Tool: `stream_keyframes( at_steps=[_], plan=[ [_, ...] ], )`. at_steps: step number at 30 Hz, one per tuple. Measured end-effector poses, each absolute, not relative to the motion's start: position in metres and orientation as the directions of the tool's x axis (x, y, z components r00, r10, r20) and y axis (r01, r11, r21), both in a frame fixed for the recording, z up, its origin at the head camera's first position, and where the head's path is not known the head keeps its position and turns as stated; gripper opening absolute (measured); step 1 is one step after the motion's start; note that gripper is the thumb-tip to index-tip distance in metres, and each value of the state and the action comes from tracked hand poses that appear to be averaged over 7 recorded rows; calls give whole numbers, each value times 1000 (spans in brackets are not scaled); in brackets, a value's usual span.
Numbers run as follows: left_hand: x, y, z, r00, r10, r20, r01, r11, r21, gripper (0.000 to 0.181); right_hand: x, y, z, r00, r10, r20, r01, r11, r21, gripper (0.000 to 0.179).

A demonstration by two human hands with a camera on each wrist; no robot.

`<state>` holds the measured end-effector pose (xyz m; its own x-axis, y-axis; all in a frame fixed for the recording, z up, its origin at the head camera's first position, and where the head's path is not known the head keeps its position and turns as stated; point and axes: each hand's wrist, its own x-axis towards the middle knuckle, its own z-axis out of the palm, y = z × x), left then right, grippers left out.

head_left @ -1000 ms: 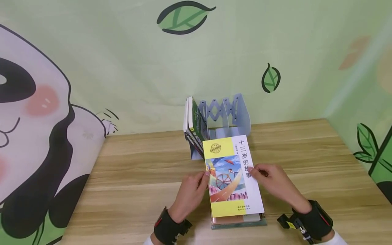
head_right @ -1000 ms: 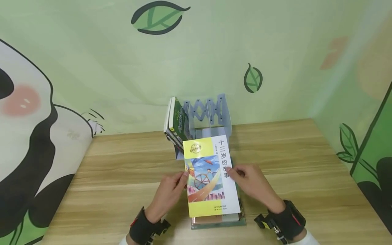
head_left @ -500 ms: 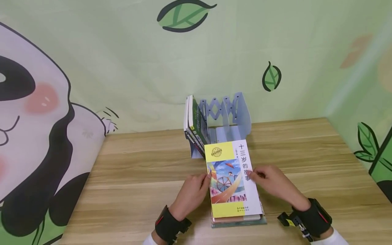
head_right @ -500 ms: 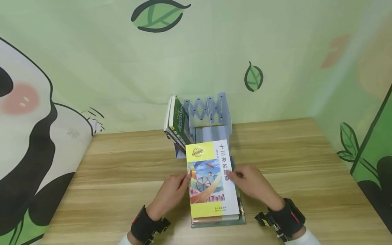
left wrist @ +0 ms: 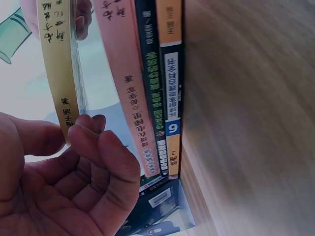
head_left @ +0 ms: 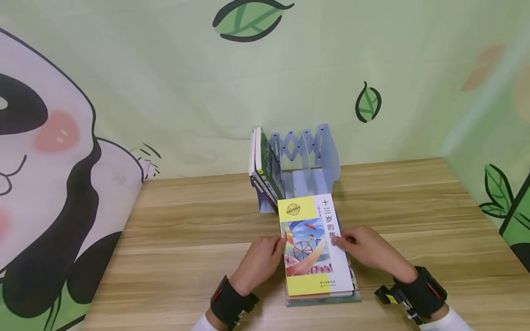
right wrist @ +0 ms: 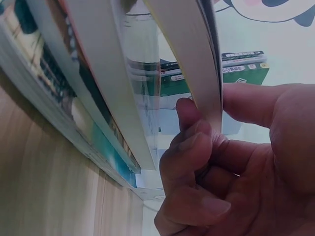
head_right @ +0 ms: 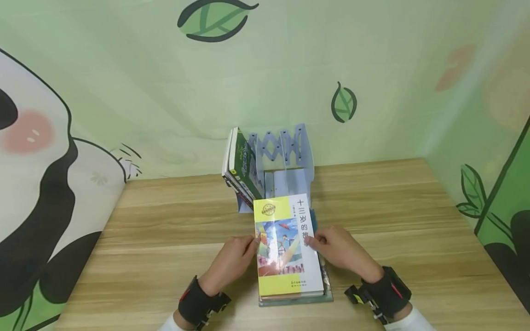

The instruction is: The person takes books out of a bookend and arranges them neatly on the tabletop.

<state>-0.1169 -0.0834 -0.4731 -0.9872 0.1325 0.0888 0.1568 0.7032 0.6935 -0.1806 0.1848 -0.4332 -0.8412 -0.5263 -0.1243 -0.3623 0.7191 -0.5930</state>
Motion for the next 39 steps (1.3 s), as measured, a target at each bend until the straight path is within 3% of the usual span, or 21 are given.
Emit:
stream_keyframes(
  at_steps=[39],
  plan=[
    [-121, -82, -490, -986, 163, 25, 141, 758, 637, 33, -182, 186, -443, -798, -563, -214, -354, 726, -589, 26]
  ],
)
